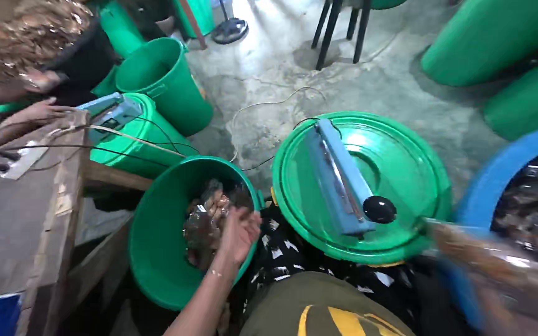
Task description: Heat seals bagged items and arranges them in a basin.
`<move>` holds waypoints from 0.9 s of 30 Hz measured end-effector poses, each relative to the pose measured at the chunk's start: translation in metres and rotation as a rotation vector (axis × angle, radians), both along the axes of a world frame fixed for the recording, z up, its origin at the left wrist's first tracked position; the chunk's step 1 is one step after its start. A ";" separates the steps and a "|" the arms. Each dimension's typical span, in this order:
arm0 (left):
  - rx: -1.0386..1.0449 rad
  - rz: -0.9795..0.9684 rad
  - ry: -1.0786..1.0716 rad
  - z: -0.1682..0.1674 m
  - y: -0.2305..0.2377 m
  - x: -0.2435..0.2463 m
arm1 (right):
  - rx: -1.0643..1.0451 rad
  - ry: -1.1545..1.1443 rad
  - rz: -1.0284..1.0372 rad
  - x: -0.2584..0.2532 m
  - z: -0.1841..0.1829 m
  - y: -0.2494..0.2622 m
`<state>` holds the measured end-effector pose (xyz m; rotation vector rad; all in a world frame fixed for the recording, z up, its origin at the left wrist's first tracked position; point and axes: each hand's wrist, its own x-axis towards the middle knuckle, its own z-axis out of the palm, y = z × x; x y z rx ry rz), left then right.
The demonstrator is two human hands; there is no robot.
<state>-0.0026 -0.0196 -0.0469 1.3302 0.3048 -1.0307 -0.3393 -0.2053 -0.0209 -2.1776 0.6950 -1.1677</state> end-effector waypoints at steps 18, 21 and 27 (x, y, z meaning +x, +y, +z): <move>-0.321 -0.831 -0.352 -0.018 -0.098 -0.081 | 1.140 0.065 -0.171 0.122 -0.031 0.015; -0.183 -0.695 -0.527 -0.026 -0.112 -0.075 | 0.614 0.237 -0.158 0.138 -0.045 -0.010; 0.004 -0.627 -0.664 -0.040 -0.144 -0.055 | 0.497 0.738 -0.143 0.172 -0.031 -0.071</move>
